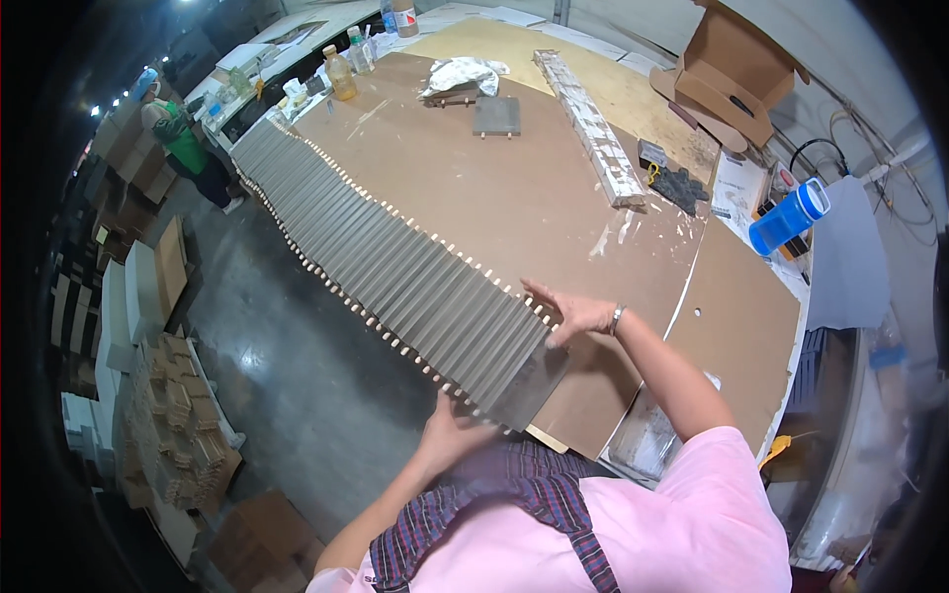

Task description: The person aligns wooden pieces in a row on a workbench, blows air over them with an air blow gun, and pours liquid from a bottle onto a cloth to wipe the pieces.

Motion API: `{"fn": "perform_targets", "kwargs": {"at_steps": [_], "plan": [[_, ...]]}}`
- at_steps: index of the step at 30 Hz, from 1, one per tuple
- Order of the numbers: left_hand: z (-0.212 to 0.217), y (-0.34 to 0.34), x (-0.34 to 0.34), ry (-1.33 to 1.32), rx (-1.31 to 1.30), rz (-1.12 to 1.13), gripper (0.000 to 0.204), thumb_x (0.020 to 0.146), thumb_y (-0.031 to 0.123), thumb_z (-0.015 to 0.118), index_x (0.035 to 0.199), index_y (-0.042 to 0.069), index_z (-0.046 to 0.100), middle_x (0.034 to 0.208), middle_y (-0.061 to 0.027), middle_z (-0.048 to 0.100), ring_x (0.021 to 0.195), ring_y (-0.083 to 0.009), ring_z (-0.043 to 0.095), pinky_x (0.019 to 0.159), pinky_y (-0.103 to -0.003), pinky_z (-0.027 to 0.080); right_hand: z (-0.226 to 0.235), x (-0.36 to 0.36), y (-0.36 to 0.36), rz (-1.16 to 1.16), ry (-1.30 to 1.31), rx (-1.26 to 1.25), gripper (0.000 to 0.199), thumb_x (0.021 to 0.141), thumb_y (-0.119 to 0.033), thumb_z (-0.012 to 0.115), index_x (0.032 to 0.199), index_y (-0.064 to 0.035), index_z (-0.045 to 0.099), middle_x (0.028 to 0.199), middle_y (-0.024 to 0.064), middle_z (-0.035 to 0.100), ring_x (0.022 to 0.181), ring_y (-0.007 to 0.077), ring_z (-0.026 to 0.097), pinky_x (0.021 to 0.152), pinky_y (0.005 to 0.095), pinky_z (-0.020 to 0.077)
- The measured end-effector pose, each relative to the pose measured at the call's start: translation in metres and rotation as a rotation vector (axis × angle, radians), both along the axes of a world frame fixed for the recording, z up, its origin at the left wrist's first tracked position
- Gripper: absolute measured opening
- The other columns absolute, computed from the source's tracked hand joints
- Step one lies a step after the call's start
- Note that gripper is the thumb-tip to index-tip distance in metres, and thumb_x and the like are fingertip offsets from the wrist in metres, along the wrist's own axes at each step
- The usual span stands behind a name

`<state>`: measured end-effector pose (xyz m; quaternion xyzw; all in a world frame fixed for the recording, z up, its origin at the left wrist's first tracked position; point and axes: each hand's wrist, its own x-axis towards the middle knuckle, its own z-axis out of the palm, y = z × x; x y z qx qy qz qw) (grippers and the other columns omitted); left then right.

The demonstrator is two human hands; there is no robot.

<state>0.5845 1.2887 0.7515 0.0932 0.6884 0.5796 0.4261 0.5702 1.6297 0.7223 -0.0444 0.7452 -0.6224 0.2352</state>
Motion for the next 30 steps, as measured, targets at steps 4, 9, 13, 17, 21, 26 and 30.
{"fn": "perform_targets", "kwargs": {"at_steps": [4,9,13,17,21,26,30], "plan": [[0.017,0.015,0.001,0.34,-0.276,-0.144,0.072,0.076,0.012,0.079,0.13,-0.008,0.037,0.122,-0.0204,0.059,0.109,-0.0247,0.062,0.093,-0.035,0.049,-0.003,0.014,-0.024,-0.061,0.044,0.047,0.125,0.056,-0.018,0.088,0.153,-0.0044,0.01,0.156,0.0132,0.024,0.143,0.0225,0.022,0.118,0.0354,0.0167],[0.01,0.017,-0.01,0.357,-0.345,-0.135,0.075,0.071,0.025,0.082,0.126,-0.009,0.043,0.115,-0.022,0.064,0.108,-0.0286,0.063,0.093,-0.037,0.049,-0.007,0.023,-0.038,-0.227,0.141,-0.077,0.114,0.056,-0.008,0.082,0.151,-0.003,0.019,0.141,0.0106,0.045,0.131,0.0221,0.04,0.113,0.0336,0.0283],[0.002,0.012,-0.015,0.369,-0.335,-0.143,0.084,0.068,0.034,0.081,0.127,-0.01,0.042,0.114,-0.023,0.065,0.105,-0.0318,0.065,0.092,-0.037,0.05,-0.006,0.023,-0.043,-0.245,0.065,-0.051,0.108,0.055,-0.005,0.082,0.148,-0.0026,0.027,0.141,0.0095,0.045,0.132,0.0214,0.039,0.113,0.0327,0.0277],[0.003,0.01,-0.013,0.37,-0.339,-0.124,0.086,0.068,0.035,0.081,0.128,-0.011,0.041,0.116,-0.0232,0.064,0.108,-0.0313,0.064,0.093,-0.037,0.049,-0.005,0.024,-0.046,-0.273,0.039,-0.045,0.105,0.056,-0.004,0.081,0.147,-0.0038,0.03,0.142,0.0093,0.044,0.132,0.0208,0.039,0.113,0.0329,0.0271],[0.02,0.008,-0.01,0.347,-0.328,-0.143,0.084,0.07,0.032,0.08,0.132,-0.007,0.04,0.124,-0.0217,0.06,0.113,-0.0301,0.061,0.097,-0.036,0.048,-0.006,0.026,-0.044,-0.234,0.055,-0.043,0.108,0.057,-0.005,0.08,0.15,-0.0051,0.026,0.143,0.0106,0.043,0.133,0.0224,0.038,0.114,0.0347,0.0273],[0.02,0.001,-0.001,0.307,-0.242,-0.09,0.082,0.078,0.03,0.075,0.138,-0.003,0.03,0.121,-0.0219,0.062,0.111,-0.0326,0.062,0.096,-0.037,0.048,-0.009,0.027,-0.043,-0.316,0.143,-0.091,0.129,0.051,-0.025,0.088,0.154,-0.007,0.012,0.156,0.0123,0.024,0.142,0.0248,0.025,0.118,0.0355,0.0163],[0.006,0.007,0.013,0.429,-0.432,-0.229,0.066,0.087,0.033,0.066,0.13,-0.009,0.039,0.106,-0.0285,0.064,0.1,-0.0404,0.064,0.088,-0.042,0.05,-0.002,0.022,-0.044,-0.229,0.139,-0.115,0.127,0.052,-0.027,0.088,0.153,-0.0076,0.014,0.157,0.0112,0.023,0.144,0.0244,0.022,0.119,0.036,0.0143]]}}
